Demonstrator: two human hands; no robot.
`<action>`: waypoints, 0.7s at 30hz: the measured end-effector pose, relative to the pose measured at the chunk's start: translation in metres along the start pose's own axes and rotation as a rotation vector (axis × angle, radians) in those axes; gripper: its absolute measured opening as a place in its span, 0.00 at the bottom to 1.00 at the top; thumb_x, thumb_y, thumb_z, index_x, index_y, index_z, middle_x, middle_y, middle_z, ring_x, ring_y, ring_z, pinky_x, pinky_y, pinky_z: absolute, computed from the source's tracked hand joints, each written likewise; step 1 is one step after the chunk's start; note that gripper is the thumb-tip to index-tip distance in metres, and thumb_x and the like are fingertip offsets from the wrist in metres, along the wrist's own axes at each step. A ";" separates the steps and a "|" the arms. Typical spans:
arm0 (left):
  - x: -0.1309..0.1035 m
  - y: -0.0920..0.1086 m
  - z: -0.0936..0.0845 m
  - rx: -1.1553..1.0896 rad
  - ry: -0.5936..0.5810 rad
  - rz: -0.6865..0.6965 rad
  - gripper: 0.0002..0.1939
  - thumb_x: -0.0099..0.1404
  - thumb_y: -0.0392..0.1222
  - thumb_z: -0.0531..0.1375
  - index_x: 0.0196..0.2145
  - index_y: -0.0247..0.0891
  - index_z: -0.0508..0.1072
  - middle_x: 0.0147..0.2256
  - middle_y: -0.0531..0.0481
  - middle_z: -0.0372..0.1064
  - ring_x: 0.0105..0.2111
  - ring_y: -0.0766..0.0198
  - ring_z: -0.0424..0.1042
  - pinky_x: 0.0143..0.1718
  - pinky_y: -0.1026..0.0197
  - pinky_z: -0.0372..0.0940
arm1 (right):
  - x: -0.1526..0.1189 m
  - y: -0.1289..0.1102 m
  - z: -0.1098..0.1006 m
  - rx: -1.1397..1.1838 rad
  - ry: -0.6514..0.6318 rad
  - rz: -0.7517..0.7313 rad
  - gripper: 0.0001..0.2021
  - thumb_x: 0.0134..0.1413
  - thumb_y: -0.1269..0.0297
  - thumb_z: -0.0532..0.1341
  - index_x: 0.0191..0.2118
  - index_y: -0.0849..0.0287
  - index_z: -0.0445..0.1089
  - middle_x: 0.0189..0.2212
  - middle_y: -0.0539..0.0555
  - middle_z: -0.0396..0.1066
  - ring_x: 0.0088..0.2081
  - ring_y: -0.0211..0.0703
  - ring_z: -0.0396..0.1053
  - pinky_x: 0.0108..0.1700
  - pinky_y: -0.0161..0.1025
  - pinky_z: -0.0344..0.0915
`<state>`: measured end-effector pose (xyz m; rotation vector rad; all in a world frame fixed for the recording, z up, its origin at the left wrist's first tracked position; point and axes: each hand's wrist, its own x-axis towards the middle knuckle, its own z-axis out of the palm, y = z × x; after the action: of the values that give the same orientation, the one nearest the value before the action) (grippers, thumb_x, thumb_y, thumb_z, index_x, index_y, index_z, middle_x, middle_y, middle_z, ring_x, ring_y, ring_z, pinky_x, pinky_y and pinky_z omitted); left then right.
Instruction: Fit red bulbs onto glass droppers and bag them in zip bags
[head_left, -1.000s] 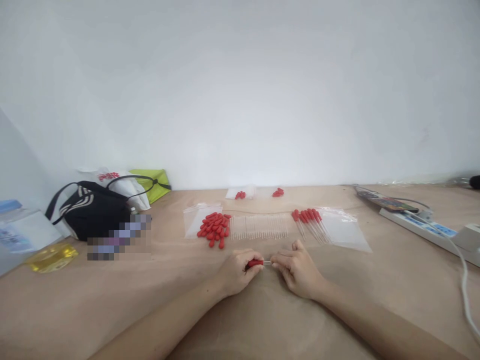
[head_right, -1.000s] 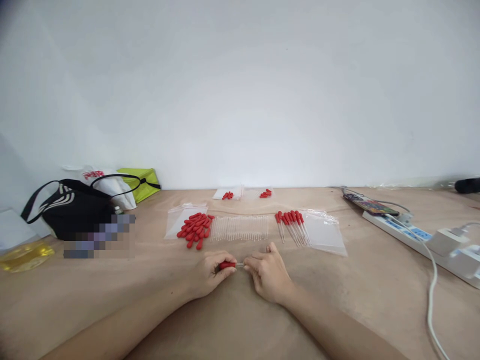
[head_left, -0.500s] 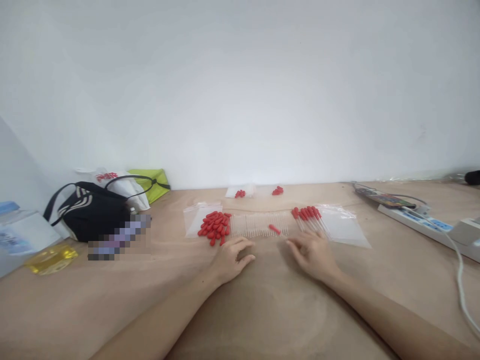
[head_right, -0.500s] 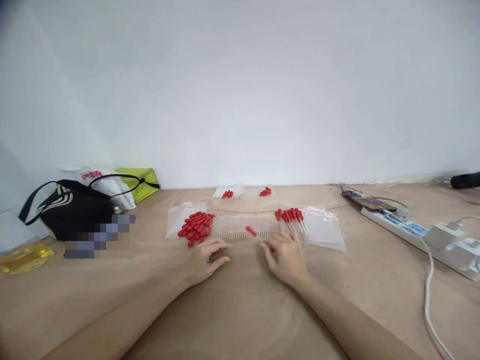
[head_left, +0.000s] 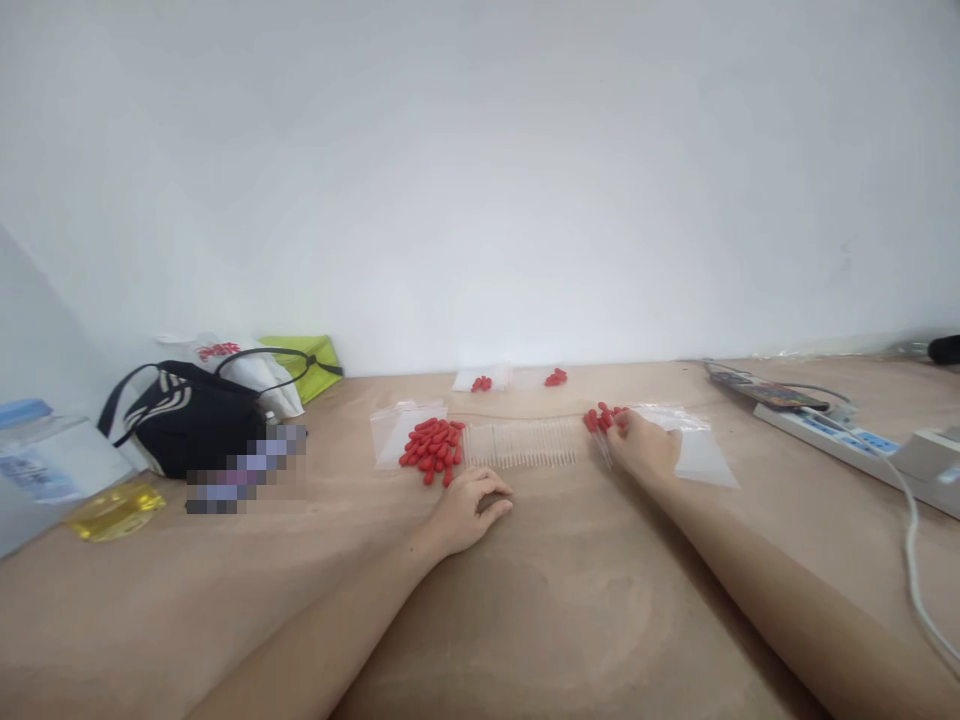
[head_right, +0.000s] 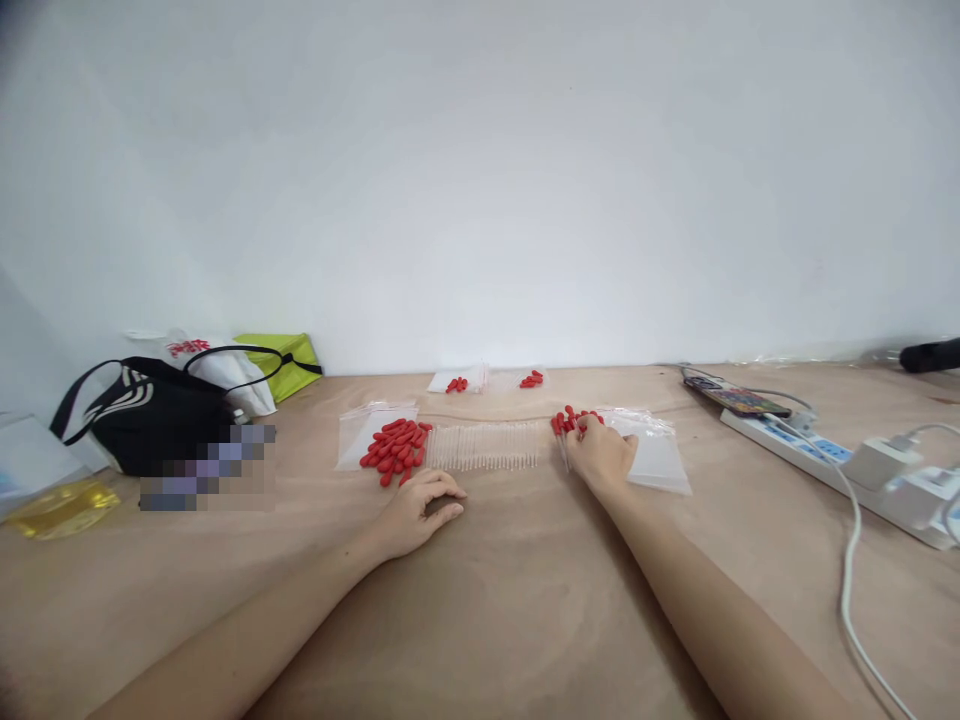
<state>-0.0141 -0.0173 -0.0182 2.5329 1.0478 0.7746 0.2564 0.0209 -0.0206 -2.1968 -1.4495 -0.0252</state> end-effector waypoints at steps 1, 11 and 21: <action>0.000 0.000 0.000 -0.001 0.001 0.001 0.05 0.57 0.35 0.57 0.32 0.37 0.71 0.33 0.49 0.68 0.35 0.63 0.66 0.38 0.62 0.60 | -0.001 -0.001 0.003 -0.023 -0.016 -0.004 0.14 0.48 0.59 0.48 0.32 0.57 0.68 0.26 0.54 0.71 0.34 0.48 0.66 0.41 0.45 0.45; -0.001 0.002 -0.001 -0.001 -0.002 0.009 0.05 0.56 0.36 0.57 0.32 0.36 0.71 0.33 0.48 0.68 0.36 0.62 0.66 0.38 0.62 0.60 | -0.004 -0.001 0.006 -0.121 -0.088 -0.024 0.18 0.49 0.53 0.46 0.32 0.59 0.67 0.26 0.56 0.70 0.33 0.50 0.67 0.41 0.48 0.45; -0.003 0.003 0.000 0.017 -0.008 0.026 0.05 0.57 0.36 0.57 0.33 0.37 0.71 0.33 0.49 0.68 0.36 0.62 0.66 0.38 0.62 0.60 | -0.010 -0.044 0.005 -0.146 -0.209 -0.085 0.12 0.45 0.62 0.51 0.28 0.61 0.70 0.29 0.59 0.69 0.38 0.49 0.64 0.41 0.45 0.46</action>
<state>-0.0135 -0.0217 -0.0180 2.5668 1.0255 0.7646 0.2128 0.0275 -0.0110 -2.3094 -1.7037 0.0729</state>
